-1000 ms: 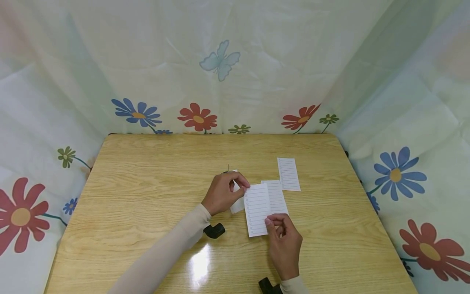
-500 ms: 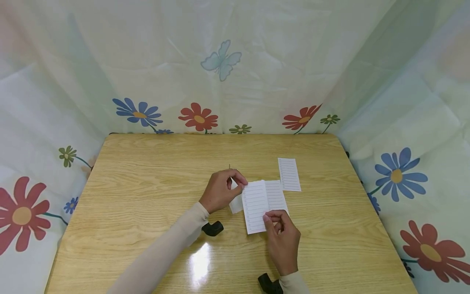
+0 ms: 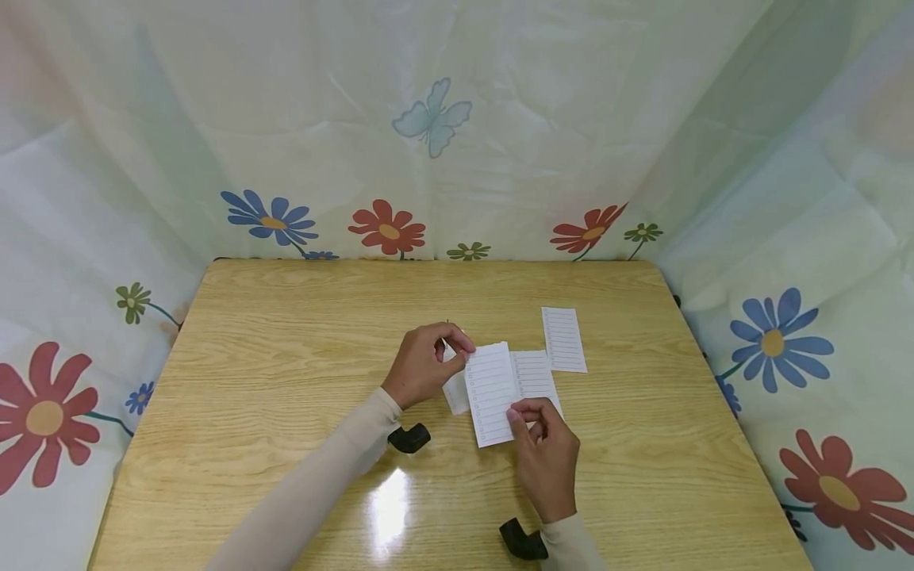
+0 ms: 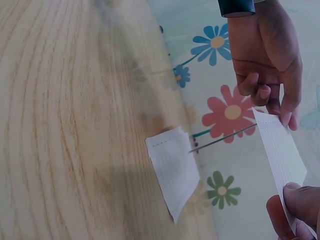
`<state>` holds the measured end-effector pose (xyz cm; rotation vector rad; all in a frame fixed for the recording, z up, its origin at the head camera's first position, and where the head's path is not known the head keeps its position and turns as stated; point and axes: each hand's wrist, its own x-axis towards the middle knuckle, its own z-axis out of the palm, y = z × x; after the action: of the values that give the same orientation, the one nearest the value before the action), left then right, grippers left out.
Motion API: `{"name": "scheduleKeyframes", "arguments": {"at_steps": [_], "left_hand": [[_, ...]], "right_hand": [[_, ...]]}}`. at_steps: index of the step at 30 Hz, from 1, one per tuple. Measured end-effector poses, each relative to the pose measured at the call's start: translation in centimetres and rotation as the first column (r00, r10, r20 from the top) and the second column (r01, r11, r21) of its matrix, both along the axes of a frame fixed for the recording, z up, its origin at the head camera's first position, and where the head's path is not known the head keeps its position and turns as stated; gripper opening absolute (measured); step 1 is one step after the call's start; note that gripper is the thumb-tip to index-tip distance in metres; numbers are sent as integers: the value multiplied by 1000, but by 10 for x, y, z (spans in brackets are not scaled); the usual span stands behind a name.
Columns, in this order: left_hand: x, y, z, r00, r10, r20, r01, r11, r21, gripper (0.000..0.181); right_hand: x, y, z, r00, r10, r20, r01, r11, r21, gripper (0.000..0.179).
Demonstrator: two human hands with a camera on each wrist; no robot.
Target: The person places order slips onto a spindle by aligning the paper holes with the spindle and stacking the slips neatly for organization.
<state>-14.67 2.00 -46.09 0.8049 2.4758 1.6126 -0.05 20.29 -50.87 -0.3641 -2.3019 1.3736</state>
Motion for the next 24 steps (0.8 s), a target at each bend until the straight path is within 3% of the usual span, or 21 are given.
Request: {"name": "scheduleKeyframes", "arguments": {"at_steps": [24], "left_hand": [[-9, -15, 1, 999, 37, 14, -37, 999, 7, 15]], "right_hand": [[-16, -5, 2, 998, 50, -41, -49, 998, 26, 8]]}}
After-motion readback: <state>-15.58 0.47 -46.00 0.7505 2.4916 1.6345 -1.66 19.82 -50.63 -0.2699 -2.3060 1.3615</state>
